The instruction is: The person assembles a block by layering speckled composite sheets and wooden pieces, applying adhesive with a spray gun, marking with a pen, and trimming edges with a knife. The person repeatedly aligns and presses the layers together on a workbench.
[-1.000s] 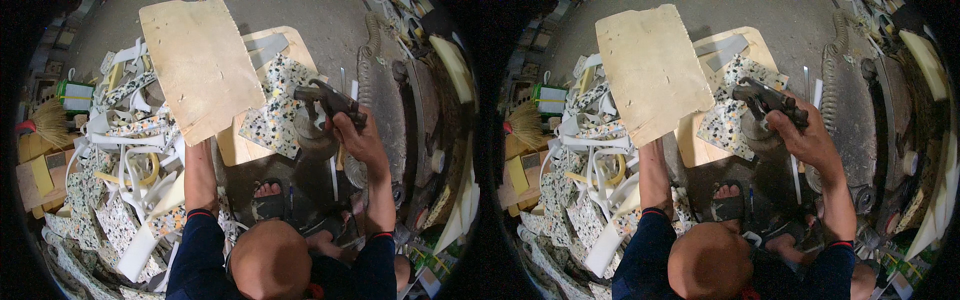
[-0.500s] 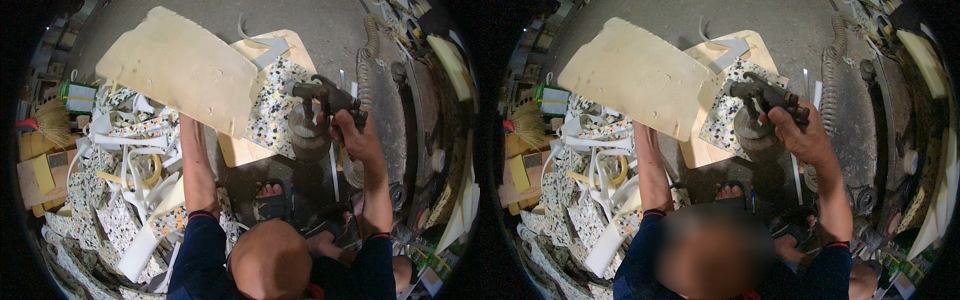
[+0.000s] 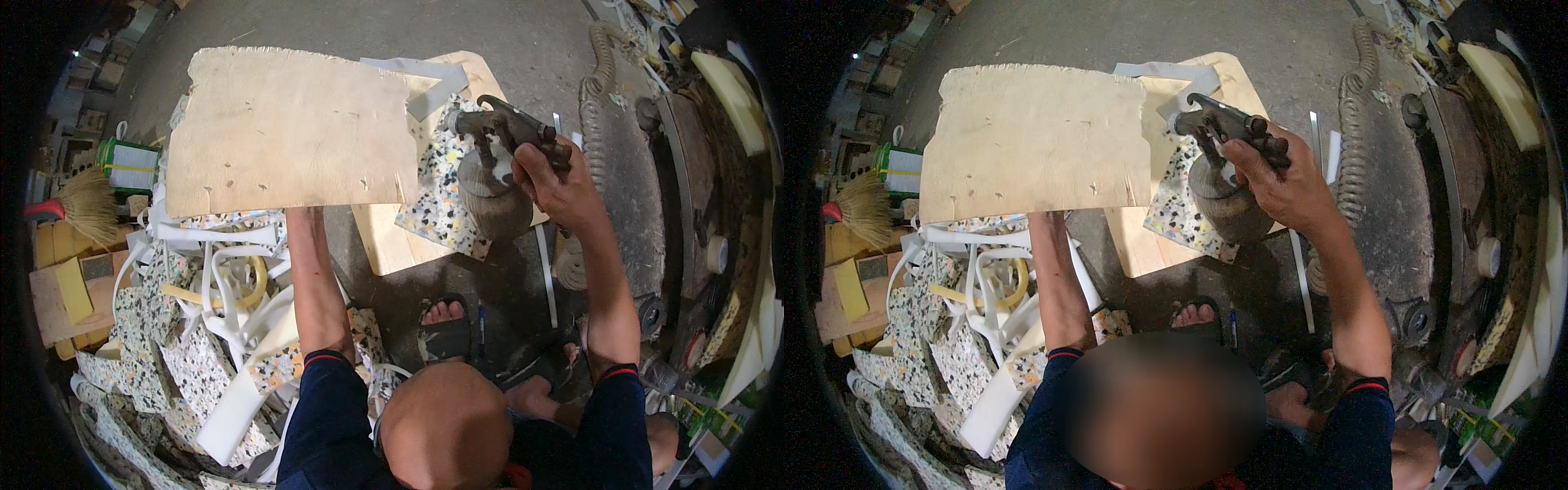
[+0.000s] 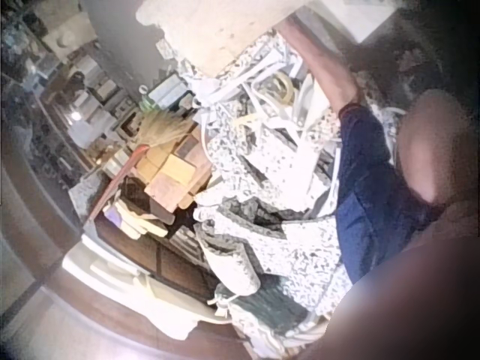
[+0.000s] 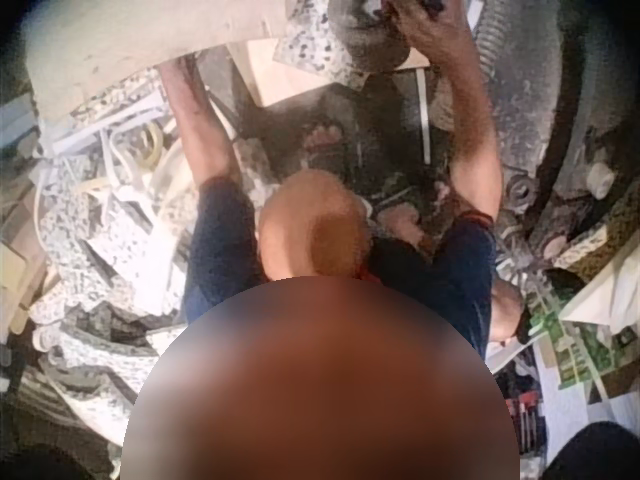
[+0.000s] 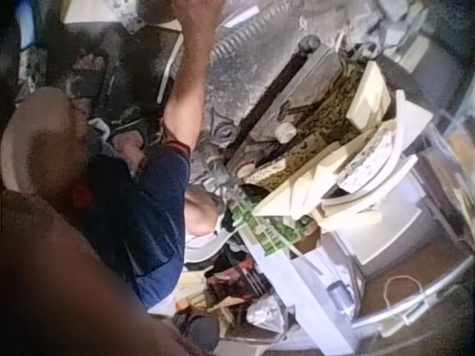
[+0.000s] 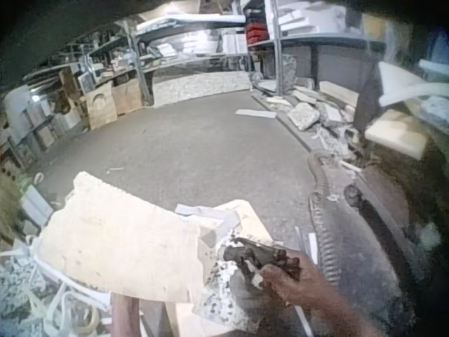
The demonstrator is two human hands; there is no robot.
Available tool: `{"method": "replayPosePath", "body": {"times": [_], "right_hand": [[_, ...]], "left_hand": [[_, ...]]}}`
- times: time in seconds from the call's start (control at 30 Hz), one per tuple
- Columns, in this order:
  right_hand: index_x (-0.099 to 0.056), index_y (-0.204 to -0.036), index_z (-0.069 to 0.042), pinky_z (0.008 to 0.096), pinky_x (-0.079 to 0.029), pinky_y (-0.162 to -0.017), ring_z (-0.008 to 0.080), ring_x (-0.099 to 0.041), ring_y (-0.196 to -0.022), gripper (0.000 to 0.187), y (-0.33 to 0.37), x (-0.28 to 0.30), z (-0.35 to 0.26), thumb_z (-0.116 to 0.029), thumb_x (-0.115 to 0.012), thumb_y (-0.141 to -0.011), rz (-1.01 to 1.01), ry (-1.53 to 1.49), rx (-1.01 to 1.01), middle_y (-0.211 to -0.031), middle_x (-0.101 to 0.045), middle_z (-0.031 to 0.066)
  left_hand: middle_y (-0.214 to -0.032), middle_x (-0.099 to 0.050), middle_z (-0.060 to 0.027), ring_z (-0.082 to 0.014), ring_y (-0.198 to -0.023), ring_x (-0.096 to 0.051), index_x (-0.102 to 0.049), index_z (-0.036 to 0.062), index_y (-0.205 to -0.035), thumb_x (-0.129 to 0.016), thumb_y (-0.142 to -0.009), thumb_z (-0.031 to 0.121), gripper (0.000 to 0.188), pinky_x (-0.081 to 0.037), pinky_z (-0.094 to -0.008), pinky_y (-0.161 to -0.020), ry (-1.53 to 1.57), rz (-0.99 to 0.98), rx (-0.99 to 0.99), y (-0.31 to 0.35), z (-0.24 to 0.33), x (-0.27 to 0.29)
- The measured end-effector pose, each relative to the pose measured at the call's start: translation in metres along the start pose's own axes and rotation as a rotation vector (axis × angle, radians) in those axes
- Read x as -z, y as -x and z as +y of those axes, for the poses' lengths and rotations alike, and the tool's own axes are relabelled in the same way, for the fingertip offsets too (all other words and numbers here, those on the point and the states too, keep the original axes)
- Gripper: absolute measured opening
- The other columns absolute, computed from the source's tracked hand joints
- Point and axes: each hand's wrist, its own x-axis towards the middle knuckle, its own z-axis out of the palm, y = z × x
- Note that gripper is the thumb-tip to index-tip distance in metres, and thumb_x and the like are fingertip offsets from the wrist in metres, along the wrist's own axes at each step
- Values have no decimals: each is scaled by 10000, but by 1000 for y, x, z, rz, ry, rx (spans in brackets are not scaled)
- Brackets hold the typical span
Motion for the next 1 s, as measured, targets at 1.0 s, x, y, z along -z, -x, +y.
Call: {"method": "replayPosePath", "body": {"times": [1.0], "right_hand": [[-665, -932, -33, 259, -435, -593, 81, -529, -637, 383, 28, 9, -8, -410, -682, -998, -133, -84, -88, -716, -617, -21]], "left_hand": [[-1045, -725, -110, -199, -940, -723, -640, 12, -1215, -600, -994, 293, 360, -610, -328, -774, -10, 12, 19, 11, -9, 3]]}}
